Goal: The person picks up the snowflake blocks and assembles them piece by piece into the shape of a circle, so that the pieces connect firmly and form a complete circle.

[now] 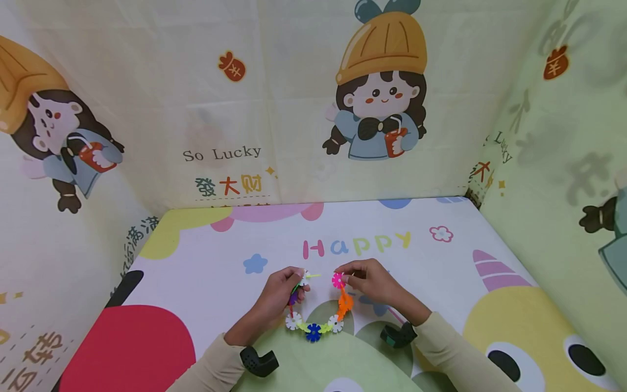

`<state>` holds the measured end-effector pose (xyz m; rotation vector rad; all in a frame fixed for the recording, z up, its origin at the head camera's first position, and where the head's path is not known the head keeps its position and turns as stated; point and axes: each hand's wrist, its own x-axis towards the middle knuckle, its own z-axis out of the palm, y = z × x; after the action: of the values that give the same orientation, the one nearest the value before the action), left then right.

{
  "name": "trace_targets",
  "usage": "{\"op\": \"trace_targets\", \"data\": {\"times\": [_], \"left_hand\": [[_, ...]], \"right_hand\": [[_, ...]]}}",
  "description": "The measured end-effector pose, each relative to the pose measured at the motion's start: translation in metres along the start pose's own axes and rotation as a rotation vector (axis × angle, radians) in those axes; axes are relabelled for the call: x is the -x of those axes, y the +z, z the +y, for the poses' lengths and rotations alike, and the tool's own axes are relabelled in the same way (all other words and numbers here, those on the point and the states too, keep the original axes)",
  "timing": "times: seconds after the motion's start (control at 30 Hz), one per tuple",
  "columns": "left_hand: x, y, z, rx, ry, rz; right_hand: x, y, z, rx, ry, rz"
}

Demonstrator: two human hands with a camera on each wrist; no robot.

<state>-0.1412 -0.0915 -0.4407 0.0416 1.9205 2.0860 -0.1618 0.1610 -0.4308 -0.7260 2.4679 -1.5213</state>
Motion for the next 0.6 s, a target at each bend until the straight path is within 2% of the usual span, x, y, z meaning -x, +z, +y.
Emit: {"op": "trace_targets", "data": {"times": [0.27,0.6], "left_hand": [[0.0,0.002,0.001,-0.027,0.014,-0.024],[0.004,0.007,0.001,-0.032,0.021,-0.044]], "right_hand": [[-0.004,0.0,-0.009,0.004,-0.082,-0.001],[-0.007,0.006,-0.016,-0.018,-0.039,-0.026]]}}
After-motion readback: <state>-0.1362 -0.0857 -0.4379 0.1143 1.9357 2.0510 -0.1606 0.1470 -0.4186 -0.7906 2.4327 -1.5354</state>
